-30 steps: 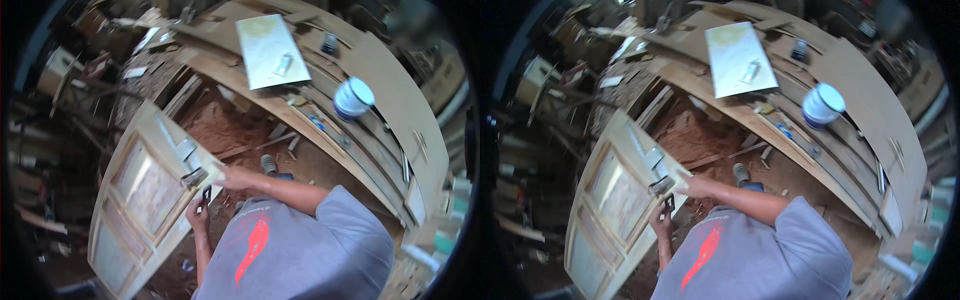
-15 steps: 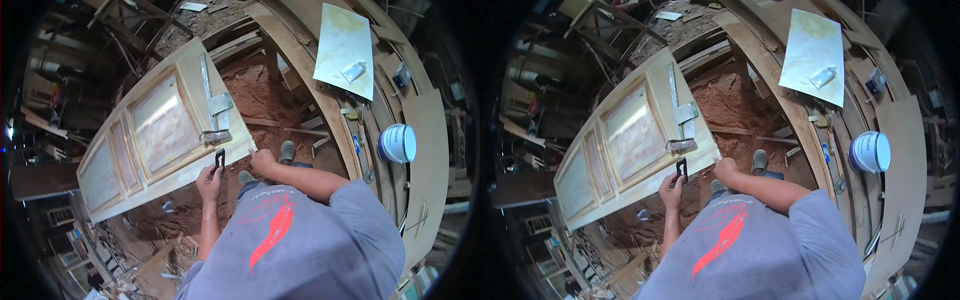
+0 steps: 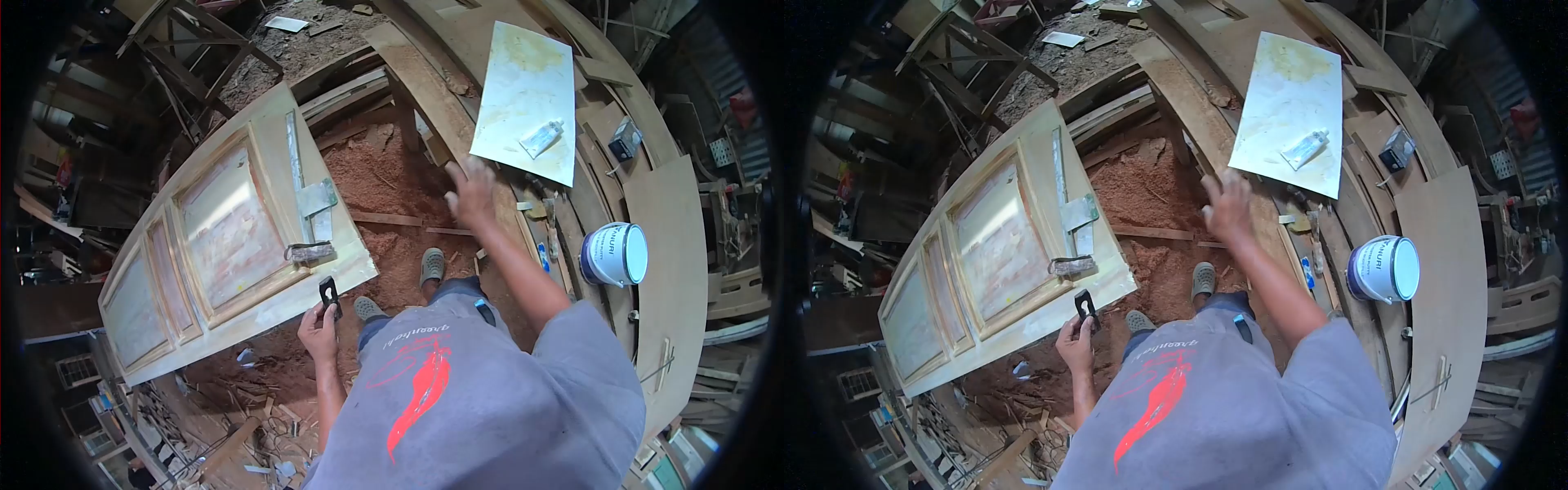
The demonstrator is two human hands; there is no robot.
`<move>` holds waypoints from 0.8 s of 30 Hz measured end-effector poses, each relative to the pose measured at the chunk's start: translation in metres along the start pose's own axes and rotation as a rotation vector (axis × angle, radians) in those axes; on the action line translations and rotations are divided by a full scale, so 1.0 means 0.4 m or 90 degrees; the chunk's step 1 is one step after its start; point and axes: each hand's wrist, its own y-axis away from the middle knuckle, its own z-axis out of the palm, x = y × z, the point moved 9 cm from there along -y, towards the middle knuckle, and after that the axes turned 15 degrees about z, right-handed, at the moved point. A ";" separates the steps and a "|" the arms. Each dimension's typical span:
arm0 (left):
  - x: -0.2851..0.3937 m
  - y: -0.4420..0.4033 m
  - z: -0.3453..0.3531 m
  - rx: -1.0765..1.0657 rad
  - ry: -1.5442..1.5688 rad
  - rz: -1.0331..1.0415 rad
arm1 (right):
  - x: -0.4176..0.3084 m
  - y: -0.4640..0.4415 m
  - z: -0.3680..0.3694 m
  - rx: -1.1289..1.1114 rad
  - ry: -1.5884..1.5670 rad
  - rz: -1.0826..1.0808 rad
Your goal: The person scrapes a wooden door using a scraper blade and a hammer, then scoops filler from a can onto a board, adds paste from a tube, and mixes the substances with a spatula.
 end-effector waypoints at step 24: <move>0.173 -0.026 0.170 -0.130 0.092 0.057 | 0.392 -0.227 -0.633 0.232 0.153 0.020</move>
